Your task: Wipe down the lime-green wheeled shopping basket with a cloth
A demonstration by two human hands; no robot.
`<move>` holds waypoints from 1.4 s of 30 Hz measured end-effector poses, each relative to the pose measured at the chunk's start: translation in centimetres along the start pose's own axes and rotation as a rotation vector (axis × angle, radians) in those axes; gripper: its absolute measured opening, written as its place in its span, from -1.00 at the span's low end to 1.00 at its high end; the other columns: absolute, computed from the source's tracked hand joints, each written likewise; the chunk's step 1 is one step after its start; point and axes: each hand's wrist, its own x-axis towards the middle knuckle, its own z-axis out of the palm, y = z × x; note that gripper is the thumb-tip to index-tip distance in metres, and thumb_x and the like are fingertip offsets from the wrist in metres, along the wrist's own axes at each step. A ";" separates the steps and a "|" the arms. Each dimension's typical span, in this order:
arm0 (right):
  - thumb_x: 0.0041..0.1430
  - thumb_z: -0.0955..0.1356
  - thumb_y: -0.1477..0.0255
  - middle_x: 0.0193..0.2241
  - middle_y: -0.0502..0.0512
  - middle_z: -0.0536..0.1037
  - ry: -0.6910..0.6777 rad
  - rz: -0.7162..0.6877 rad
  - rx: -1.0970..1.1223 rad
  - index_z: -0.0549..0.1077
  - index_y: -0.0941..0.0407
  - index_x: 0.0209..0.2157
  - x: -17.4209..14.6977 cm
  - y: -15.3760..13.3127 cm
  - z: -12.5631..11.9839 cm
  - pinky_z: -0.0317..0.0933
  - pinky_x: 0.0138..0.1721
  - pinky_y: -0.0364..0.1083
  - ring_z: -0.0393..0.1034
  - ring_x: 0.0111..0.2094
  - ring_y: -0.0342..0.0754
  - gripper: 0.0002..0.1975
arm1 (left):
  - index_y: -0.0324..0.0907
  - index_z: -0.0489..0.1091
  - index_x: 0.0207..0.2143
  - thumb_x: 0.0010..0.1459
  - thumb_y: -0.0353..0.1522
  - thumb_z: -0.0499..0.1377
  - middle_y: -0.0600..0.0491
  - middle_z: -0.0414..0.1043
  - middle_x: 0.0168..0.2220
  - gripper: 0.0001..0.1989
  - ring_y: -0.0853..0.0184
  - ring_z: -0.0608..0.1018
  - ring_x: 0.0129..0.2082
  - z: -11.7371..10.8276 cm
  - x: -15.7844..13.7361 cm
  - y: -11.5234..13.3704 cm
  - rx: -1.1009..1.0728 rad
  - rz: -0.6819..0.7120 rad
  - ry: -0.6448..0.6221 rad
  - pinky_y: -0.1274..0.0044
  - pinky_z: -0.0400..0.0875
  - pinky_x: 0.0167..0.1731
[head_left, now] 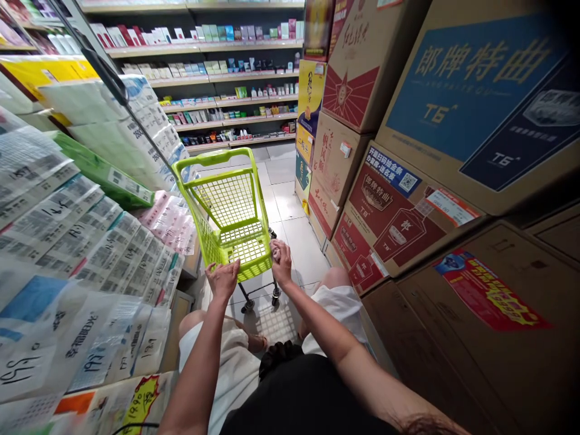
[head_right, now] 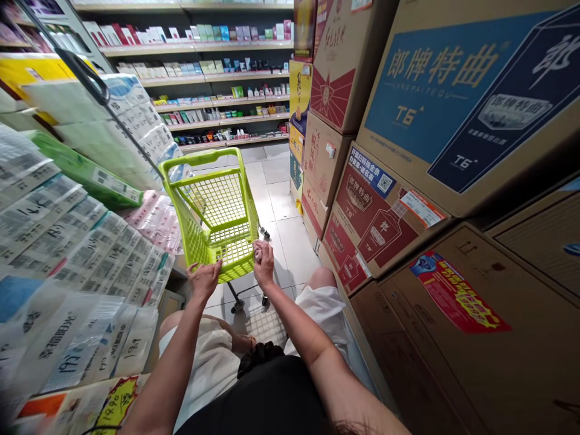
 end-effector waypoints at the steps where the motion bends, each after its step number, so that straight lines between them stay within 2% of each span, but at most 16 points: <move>1: 0.18 0.25 0.57 0.07 0.19 0.42 0.025 0.034 0.010 0.39 0.05 0.07 -0.6 0.4 0.3 0.24 0.17 0.03 0.34 0.13 0.03 -0.58 | -0.09 0.53 -0.51 0.40 -0.04 -0.20 0.00 0.64 -0.37 -0.34 0.25 0.53 -0.28 0.1 0.0 0.2 -0.002 -0.008 0.008 0.25 -0.03 0.18; 6: 0.18 0.32 0.42 -0.05 0.17 0.47 0.055 0.241 0.072 0.44 0.07 -0.02 -2.1 0.9 0.5 0.29 0.12 0.02 0.41 0.00 0.03 -0.69 | -0.08 0.57 -0.40 0.41 -0.09 -0.18 -0.03 0.63 -0.35 -0.40 0.22 0.54 -0.24 0.1 0.0 0.8 -0.016 0.002 0.020 0.23 -0.04 0.17; 13: 0.23 0.32 0.35 0.04 0.23 0.37 0.154 0.237 0.083 0.42 0.08 0.08 -3.8 -1.6 0.5 0.30 0.14 0.02 0.39 0.08 0.06 -0.62 | -0.05 0.53 -0.27 0.41 -0.12 -0.18 -0.01 0.63 -0.25 -0.48 0.21 0.52 -0.21 -0.5 -0.4 1.1 0.024 0.089 -0.042 0.20 -0.01 0.12; 17: 0.15 0.33 0.46 0.03 0.21 0.38 0.188 0.227 0.079 0.45 0.08 0.01 -2.2 -1.7 0.0 0.26 0.19 0.04 0.36 0.11 0.06 -0.64 | -0.02 0.52 -0.19 0.41 -0.13 -0.16 0.00 0.63 -0.23 -0.53 0.21 0.51 -0.17 -0.7 -0.7 1.9 0.036 0.090 -0.104 0.21 0.00 0.10; 20: 0.05 0.31 0.59 0.00 0.20 0.43 0.140 0.209 0.073 0.48 0.08 -0.05 -0.5 -1.6 -1.1 0.23 0.22 0.06 0.37 0.09 0.05 -0.60 | -0.02 0.53 -0.20 0.40 -0.13 -0.16 0.00 0.62 -0.22 -0.53 0.19 0.51 -0.16 -1.0 -0.8 2.8 0.038 0.075 -0.145 0.20 0.01 0.09; 26: 0.13 0.31 0.55 0.04 0.20 0.45 0.064 0.102 0.018 0.47 0.06 0.00 -0.2 -1.3 -2.3 0.25 0.22 0.04 0.37 0.11 0.04 -0.62 | -0.02 0.51 -0.22 0.41 -0.12 -0.16 0.01 0.62 -0.23 -0.53 0.21 0.50 -0.16 -1.2 -1.1 3.1 0.050 0.079 -0.147 0.21 0.01 0.08; 31: 0.03 0.28 0.66 -0.12 0.06 0.54 -0.131 0.168 -0.005 0.53 0.03 -0.12 4.5 -1.0 -3.4 0.36 0.01 -0.02 0.47 -0.10 0.00 -0.58 | -0.01 0.51 -0.19 0.41 -0.13 -0.16 0.01 0.61 -0.20 -0.55 0.19 0.52 -0.13 -2.0 -1.5 3.3 0.079 0.068 -0.209 0.21 0.02 0.07; 33: -0.01 0.28 0.69 -0.15 0.04 0.54 -0.159 0.193 -0.024 0.54 0.03 -0.16 5.6 -1.0 -3.6 0.35 -0.01 -0.03 0.47 -0.12 -0.01 -0.58 | -0.01 0.52 -0.18 0.41 -0.14 -0.14 0.01 0.61 -0.19 -0.56 0.18 0.53 -0.12 -2.2 -1.6 3.6 0.092 0.060 -0.224 0.20 0.02 0.07; 35: -0.02 0.28 0.69 -0.13 0.05 0.53 -0.116 0.208 -0.039 0.53 0.03 -0.16 5.1 -1.1 -3.3 0.35 -0.02 -0.03 0.46 -0.11 0.00 -0.57 | -0.01 0.52 -0.16 0.40 -0.15 -0.12 0.01 0.61 -0.19 -0.58 0.19 0.52 -0.12 -2.2 -1.7 3.8 0.101 0.062 -0.224 0.20 0.03 0.07; 39: 0.00 0.30 0.64 -0.09 0.10 0.49 0.084 0.233 -0.021 0.50 0.03 -0.09 1.5 -0.5 -2.1 0.33 0.04 0.00 0.44 -0.06 0.02 -0.57 | 0.01 0.54 -0.16 0.40 -0.17 -0.10 0.02 0.61 -0.18 -0.60 0.20 0.52 -0.14 -2.0 -1.9 3.6 0.095 0.064 -0.212 0.20 0.04 0.07; 42: 0.01 0.33 0.59 -0.17 0.10 0.49 0.127 0.333 -0.019 0.50 0.04 -0.16 -0.2 -0.1 -2.0 0.36 0.01 0.02 0.45 -0.13 0.03 -0.66 | 0.00 0.54 -0.16 0.39 -0.17 -0.09 0.02 0.61 -0.19 -0.60 0.20 0.52 -0.13 -1.8 -2.0 3.3 0.098 0.060 -0.202 0.21 0.03 0.08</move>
